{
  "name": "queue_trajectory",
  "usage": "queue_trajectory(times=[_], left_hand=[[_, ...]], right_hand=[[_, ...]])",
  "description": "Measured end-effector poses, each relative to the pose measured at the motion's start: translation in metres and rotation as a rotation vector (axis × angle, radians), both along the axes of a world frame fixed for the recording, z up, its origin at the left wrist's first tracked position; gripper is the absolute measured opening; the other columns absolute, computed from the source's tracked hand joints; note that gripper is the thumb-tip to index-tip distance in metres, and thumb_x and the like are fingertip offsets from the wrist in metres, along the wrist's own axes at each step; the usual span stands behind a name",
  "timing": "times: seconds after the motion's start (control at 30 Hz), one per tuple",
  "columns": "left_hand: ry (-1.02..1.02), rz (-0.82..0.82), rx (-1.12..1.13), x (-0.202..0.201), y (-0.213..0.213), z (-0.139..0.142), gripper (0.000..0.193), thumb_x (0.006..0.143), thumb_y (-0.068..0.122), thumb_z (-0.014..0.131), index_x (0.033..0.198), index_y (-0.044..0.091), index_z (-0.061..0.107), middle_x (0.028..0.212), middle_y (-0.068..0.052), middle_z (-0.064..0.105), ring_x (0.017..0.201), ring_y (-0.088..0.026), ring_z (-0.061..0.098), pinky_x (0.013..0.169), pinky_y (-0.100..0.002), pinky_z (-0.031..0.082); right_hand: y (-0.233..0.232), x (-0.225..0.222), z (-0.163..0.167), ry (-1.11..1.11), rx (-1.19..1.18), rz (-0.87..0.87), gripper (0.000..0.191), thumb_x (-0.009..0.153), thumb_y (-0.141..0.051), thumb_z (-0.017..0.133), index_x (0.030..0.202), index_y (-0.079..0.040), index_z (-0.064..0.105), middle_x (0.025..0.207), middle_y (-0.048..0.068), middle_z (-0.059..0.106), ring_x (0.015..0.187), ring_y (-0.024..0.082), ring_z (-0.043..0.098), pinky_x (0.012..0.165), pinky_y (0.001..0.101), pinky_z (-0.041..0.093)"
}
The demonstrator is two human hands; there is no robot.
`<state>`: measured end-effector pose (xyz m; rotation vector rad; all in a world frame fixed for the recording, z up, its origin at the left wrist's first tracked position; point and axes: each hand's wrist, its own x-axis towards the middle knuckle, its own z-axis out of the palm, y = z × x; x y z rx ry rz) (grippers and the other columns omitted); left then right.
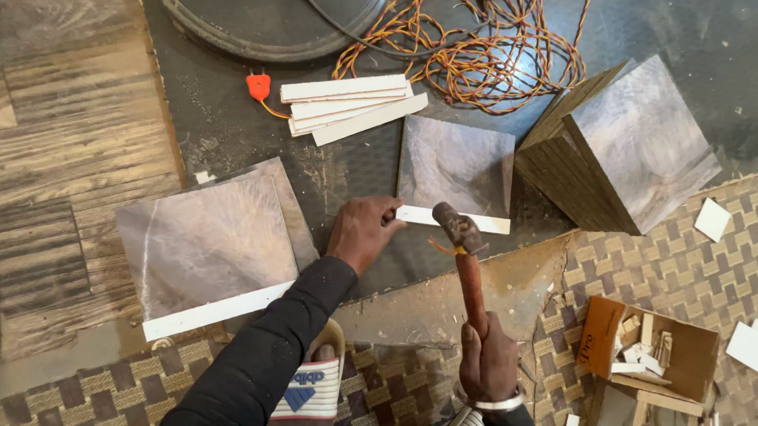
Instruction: The person attaches thin white wooden strips to the edges of laminated board squares. They take nails from a cardboard box, position a strip along a board edge, and hammer nails through the strip to fasten it, repeating the process on successive boards and stacking finished pieces aside.
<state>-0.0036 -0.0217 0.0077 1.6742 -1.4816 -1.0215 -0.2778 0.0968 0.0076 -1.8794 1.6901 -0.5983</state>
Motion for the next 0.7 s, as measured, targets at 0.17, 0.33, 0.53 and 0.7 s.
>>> queue_trajectory(times=[0.17,0.33,0.53,0.7], left_hand=[[-0.005,0.004,-0.149,-0.002,0.0,-0.003,0.033,0.082,0.017,0.083,0.113,0.006,0.077,0.093,-0.015,0.076,0.077,-0.028,0.073,0.072,-0.038,0.057],[-0.054,-0.018,-0.089,0.001,-0.002,-0.005,0.033,0.081,0.018,0.084,0.112,0.007,0.077,0.091,-0.015,0.077,0.075,-0.029,0.072,0.072,-0.04,0.057],[-0.023,-0.005,-0.114,-0.003,-0.003,-0.005,0.032,0.081,0.019,0.082,0.111,0.007,0.077,0.093,-0.014,0.077,0.077,-0.029,0.073,0.074,-0.039,0.058],[-0.047,0.006,-0.166,-0.003,-0.001,-0.007,0.033,0.079,0.017,0.085,0.109,0.006,0.077,0.094,-0.016,0.076,0.079,-0.032,0.073,0.073,-0.041,0.058]], right_hand=[[-0.015,0.002,-0.008,0.192,0.318,0.009,0.034,0.103,-0.034,0.047,0.089,-0.005,0.056,0.049,0.012,0.057,0.038,0.03,0.057,0.038,0.0443,0.045],[-0.003,-0.005,0.015,0.064,0.056,0.023,0.03,0.1,-0.031,0.05,0.09,-0.004,0.057,0.05,0.018,0.056,0.044,0.039,0.059,0.041,0.0496,0.042],[-0.019,0.008,0.008,0.21,0.209,0.031,0.035,0.103,-0.036,0.053,0.093,-0.003,0.058,0.056,0.02,0.058,0.052,0.043,0.059,0.047,0.0496,0.042],[-0.003,0.002,0.018,0.085,0.105,-0.048,0.031,0.099,-0.034,0.052,0.089,-0.006,0.06,0.053,0.017,0.058,0.047,0.04,0.061,0.045,0.0485,0.043]])
